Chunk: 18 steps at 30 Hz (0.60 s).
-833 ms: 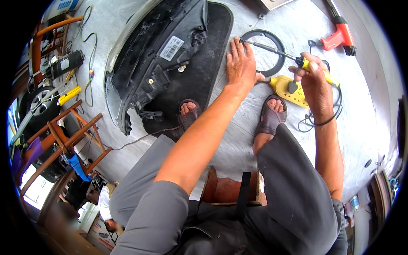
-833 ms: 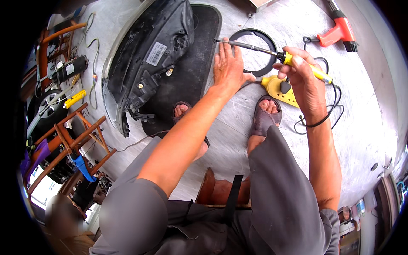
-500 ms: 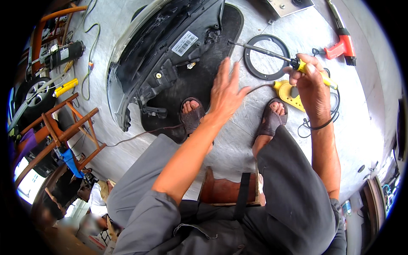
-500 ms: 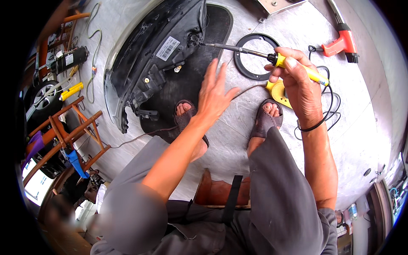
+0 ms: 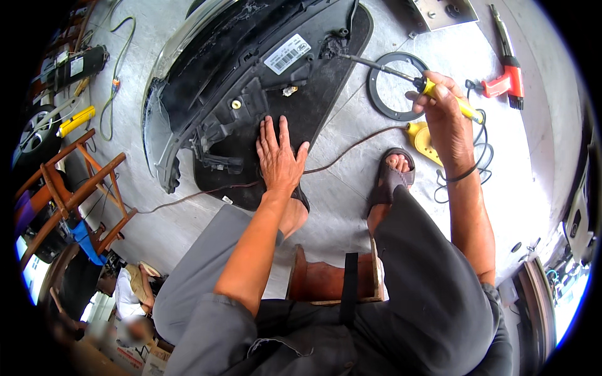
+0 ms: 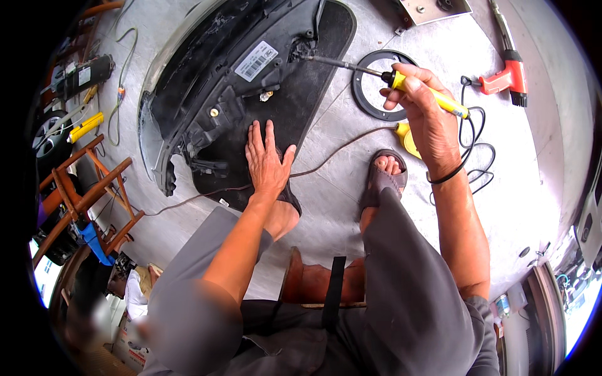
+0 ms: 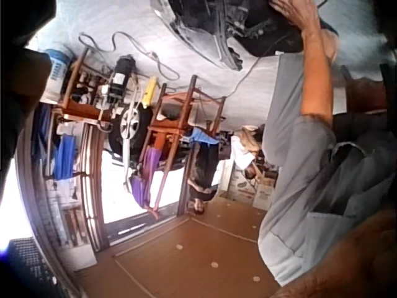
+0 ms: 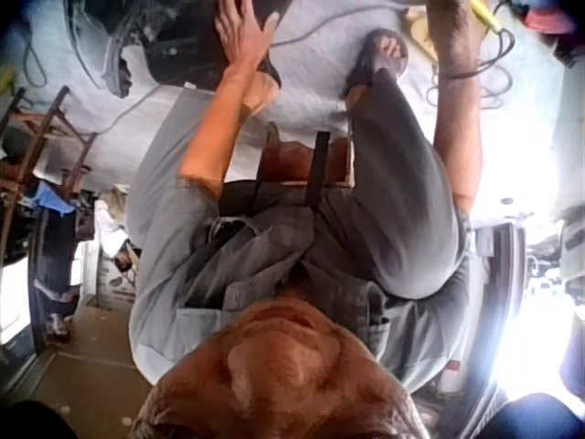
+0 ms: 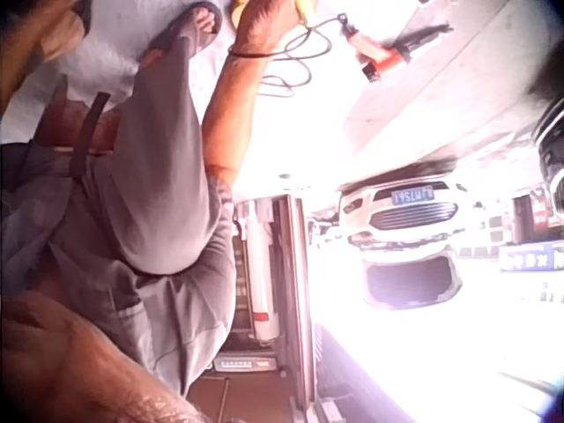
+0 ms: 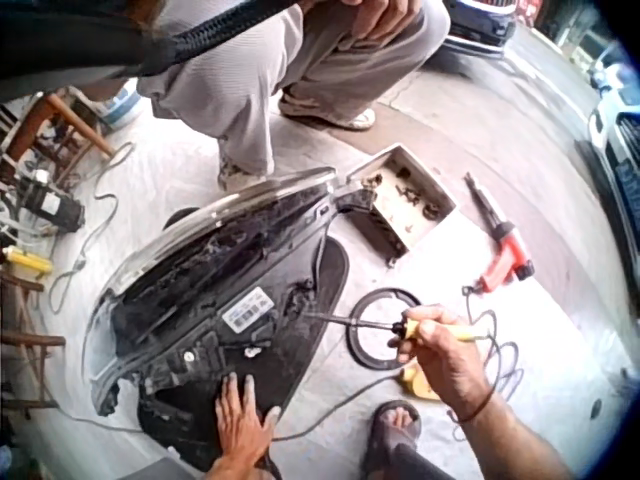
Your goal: The person uses a soldering iron to apply heat and sealant to a car headlight assembly and a rubber gasket. They work on the edges of the assembly and the gasket, likely to ensure a watertight seal.
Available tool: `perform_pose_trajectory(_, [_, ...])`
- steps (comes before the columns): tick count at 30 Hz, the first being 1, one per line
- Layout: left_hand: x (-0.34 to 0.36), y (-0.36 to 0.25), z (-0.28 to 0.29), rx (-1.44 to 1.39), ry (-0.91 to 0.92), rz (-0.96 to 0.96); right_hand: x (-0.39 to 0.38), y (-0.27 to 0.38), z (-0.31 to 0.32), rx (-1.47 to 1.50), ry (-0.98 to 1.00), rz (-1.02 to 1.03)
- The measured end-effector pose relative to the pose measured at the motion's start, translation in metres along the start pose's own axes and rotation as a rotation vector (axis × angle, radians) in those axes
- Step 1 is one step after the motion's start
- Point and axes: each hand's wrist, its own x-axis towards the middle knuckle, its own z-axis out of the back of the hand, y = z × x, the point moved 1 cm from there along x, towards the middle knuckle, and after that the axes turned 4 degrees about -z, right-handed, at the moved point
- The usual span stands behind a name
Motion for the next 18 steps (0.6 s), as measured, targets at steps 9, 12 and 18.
perform_pose_trajectory(9, [-0.002, 0.003, -0.001, 0.001, -0.006, -0.005, 0.009, -0.006, -0.005, -0.052, -0.020, -0.029])
perform_pose_trajectory(12, [-0.001, 0.002, 0.000, -0.006, -0.004, -0.006, 0.013, -0.007, -0.004, -0.063, -0.023, -0.028])
perform_pose_trajectory(18, [-0.001, 0.002, -0.001, -0.003, 0.008, 0.000, 0.017, -0.013, -0.005, -0.060, -0.043, -0.051])
